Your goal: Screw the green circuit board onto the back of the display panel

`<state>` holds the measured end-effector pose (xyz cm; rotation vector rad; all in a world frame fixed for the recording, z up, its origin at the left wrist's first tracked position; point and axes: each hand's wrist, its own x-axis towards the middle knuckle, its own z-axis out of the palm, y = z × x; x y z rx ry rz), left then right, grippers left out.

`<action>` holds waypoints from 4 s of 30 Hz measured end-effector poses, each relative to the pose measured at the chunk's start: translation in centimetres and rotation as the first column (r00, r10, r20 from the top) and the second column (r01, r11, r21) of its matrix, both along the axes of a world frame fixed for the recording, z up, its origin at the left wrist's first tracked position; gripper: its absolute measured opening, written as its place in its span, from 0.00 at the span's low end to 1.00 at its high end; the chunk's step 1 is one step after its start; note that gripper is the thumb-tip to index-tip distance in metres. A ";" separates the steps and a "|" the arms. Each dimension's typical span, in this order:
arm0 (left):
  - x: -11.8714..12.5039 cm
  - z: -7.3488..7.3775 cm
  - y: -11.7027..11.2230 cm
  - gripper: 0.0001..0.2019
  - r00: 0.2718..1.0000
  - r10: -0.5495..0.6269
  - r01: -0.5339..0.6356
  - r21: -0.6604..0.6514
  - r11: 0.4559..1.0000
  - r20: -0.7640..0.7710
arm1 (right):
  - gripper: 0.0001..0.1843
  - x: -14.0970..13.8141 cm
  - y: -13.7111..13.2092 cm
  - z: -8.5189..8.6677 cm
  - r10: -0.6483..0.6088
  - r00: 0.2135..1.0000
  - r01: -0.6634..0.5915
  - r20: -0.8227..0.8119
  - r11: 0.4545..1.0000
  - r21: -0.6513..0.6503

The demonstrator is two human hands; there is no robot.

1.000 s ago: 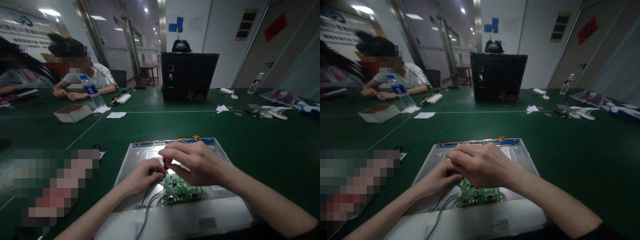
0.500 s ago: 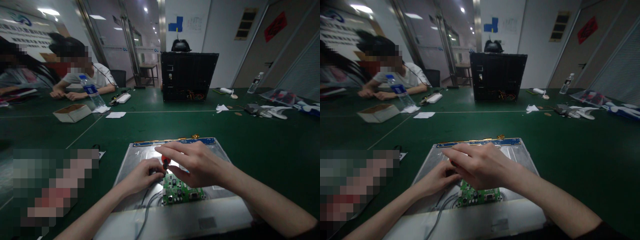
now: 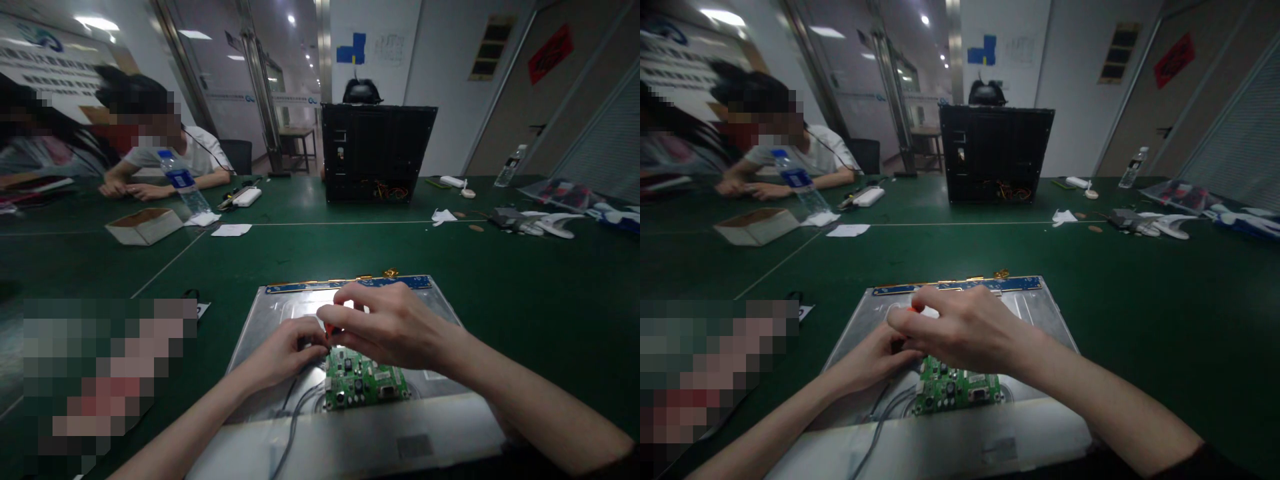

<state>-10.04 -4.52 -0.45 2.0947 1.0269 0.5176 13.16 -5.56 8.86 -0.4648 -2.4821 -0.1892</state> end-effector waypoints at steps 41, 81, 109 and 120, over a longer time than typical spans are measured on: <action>0.1 0.3 -0.2 0.05 1.000 0.005 -0.005 -0.017 1.000 0.007 | 0.14 -0.1 -0.1 0.1 -0.002 1.000 0.002 -0.015 0.999 -0.039; 0.1 0.3 -0.3 0.07 1.000 -0.015 0.015 -0.008 1.000 0.021 | 0.19 0.1 0.0 0.0 0.050 0.999 -0.051 -0.019 0.997 -0.066; 0.1 0.1 -0.1 0.05 1.000 0.007 -0.007 -0.040 0.999 0.005 | 0.16 0.0 -0.2 0.2 0.020 1.000 -0.019 0.016 0.997 -0.070; 0.1 0.4 -0.2 0.05 1.000 0.002 -0.002 -0.015 1.000 0.014 | 0.19 0.1 -0.3 0.2 0.050 0.999 -0.050 -0.001 0.996 -0.077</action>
